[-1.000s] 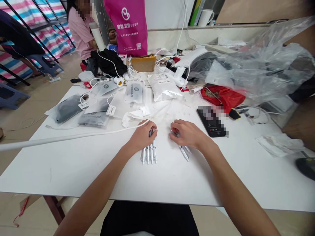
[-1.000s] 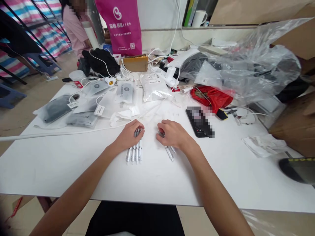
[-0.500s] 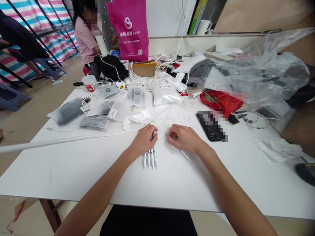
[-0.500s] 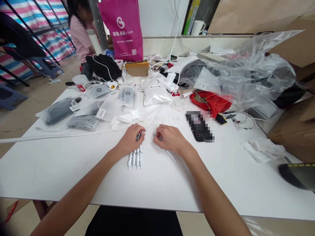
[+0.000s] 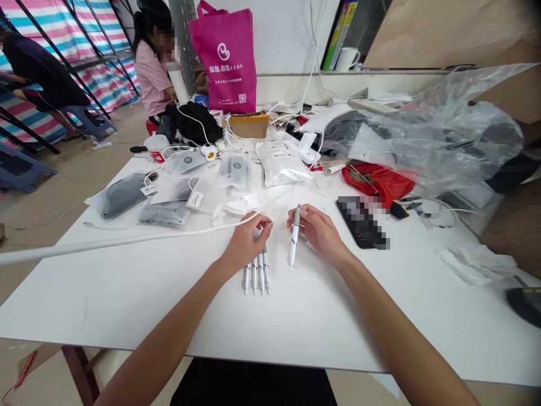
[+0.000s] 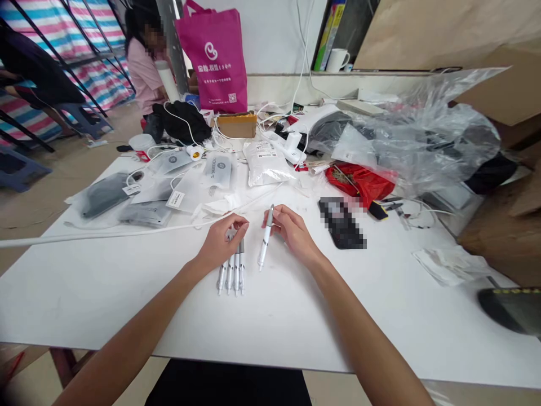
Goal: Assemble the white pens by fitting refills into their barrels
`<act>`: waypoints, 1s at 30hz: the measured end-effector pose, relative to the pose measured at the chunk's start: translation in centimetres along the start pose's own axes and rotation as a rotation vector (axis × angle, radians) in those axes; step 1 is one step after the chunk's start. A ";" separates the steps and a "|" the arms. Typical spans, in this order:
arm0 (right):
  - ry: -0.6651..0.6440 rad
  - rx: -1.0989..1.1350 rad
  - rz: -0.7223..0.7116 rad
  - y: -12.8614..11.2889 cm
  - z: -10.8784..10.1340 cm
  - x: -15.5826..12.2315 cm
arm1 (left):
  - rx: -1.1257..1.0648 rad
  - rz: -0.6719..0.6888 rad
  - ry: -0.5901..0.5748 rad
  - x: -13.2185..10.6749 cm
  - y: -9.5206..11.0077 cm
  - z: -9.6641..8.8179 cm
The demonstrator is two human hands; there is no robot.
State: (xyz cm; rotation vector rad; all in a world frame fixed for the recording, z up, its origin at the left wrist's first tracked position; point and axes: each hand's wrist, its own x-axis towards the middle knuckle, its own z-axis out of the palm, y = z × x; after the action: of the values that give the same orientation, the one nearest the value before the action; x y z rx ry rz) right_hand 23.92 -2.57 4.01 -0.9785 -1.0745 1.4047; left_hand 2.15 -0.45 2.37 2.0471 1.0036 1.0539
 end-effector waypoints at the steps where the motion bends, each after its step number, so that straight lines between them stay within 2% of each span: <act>1: -0.010 0.045 0.031 0.0 0.3 0.0 | -0.018 -0.002 0.002 0.0 0.2 0.0; 6: -0.098 0.164 0.180 -0.2 1.6 -0.8 | -0.074 -0.049 0.029 -0.1 0.9 -0.1; 12: -0.226 0.123 0.341 -0.2 2.1 -1.3 | -0.202 -0.078 -0.011 -0.2 1.0 0.0; 19: -0.270 0.090 0.329 -0.1 2.0 -1.4 | -0.425 -0.163 0.000 -0.2 1.3 0.1; 25: -0.328 0.021 0.305 0.3 1.7 -1.0 | -0.607 -0.205 0.140 0.5 0.7 -0.1; 30: -0.332 -0.030 0.276 0.5 1.2 -0.9 | -0.706 -0.215 0.059 0.6 0.8 -0.5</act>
State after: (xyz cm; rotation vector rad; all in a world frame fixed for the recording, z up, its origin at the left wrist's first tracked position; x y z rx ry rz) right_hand 22.72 -3.58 3.86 -0.9625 -1.2383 1.8281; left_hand 2.24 -0.27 3.52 1.3152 0.7157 1.1480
